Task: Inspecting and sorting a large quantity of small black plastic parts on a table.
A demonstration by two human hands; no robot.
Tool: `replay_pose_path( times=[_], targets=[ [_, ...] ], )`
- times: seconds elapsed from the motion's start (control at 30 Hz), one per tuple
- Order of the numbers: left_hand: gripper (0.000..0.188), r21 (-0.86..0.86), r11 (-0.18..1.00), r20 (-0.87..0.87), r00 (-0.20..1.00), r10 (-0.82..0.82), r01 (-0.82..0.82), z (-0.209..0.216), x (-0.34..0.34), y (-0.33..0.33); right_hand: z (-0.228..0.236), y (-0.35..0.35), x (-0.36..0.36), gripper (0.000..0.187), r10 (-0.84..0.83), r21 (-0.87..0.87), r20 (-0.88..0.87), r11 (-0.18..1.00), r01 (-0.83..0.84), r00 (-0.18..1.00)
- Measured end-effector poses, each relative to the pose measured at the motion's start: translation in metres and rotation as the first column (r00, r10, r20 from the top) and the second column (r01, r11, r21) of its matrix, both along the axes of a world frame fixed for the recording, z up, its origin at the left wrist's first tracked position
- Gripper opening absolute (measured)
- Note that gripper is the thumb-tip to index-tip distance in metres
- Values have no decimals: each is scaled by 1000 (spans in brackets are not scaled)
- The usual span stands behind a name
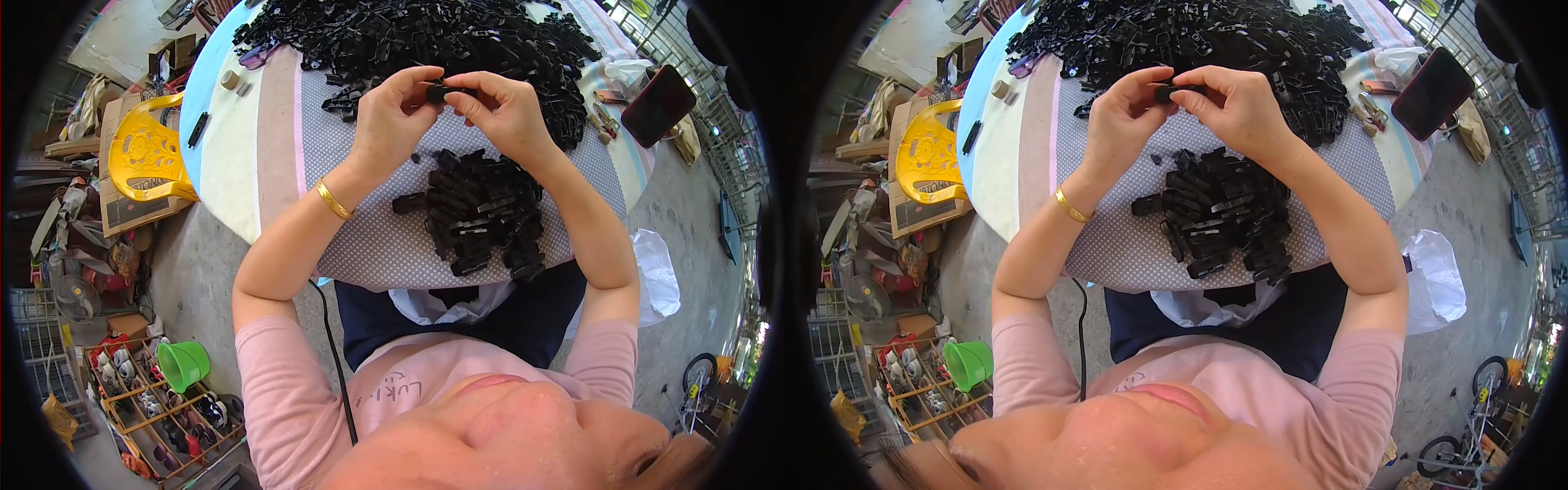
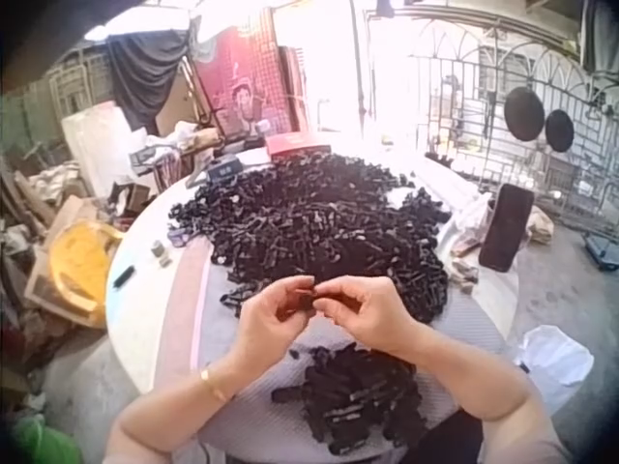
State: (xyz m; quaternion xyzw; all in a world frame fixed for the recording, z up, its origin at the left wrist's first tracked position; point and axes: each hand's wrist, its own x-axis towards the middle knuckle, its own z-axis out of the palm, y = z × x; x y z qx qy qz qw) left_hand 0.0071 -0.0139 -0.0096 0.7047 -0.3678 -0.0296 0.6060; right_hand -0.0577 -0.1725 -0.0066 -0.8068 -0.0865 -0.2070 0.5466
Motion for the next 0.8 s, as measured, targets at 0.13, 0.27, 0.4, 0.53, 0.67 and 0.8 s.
replay_pose_path(
  times=[0.13,0.27,0.4,0.53,0.67,0.8],
  targets=[
    [39,-154,983,-152,981,-122,99,3,-2,1,-1,-4,5,21,-74,-282,352,942,181,933],
    [39,-103,991,-164,981,-107,91,2,4,4,-1,-6,4,24,-34,-376,397,906,196,917],
    [39,-142,984,-190,972,-137,111,7,5,6,4,-8,4,31,1,-206,287,977,61,958],
    [41,-93,992,-90,992,-94,86,10,3,6,6,-14,6,40,95,-79,115,993,-86,989],
    [42,-59,994,-74,992,-98,94,11,2,7,10,-18,2,31,188,132,-5,974,-186,982],
    [42,-96,991,-52,993,-102,97,14,-2,8,13,-15,-1,27,152,-20,82,988,-151,985]
  ],
)
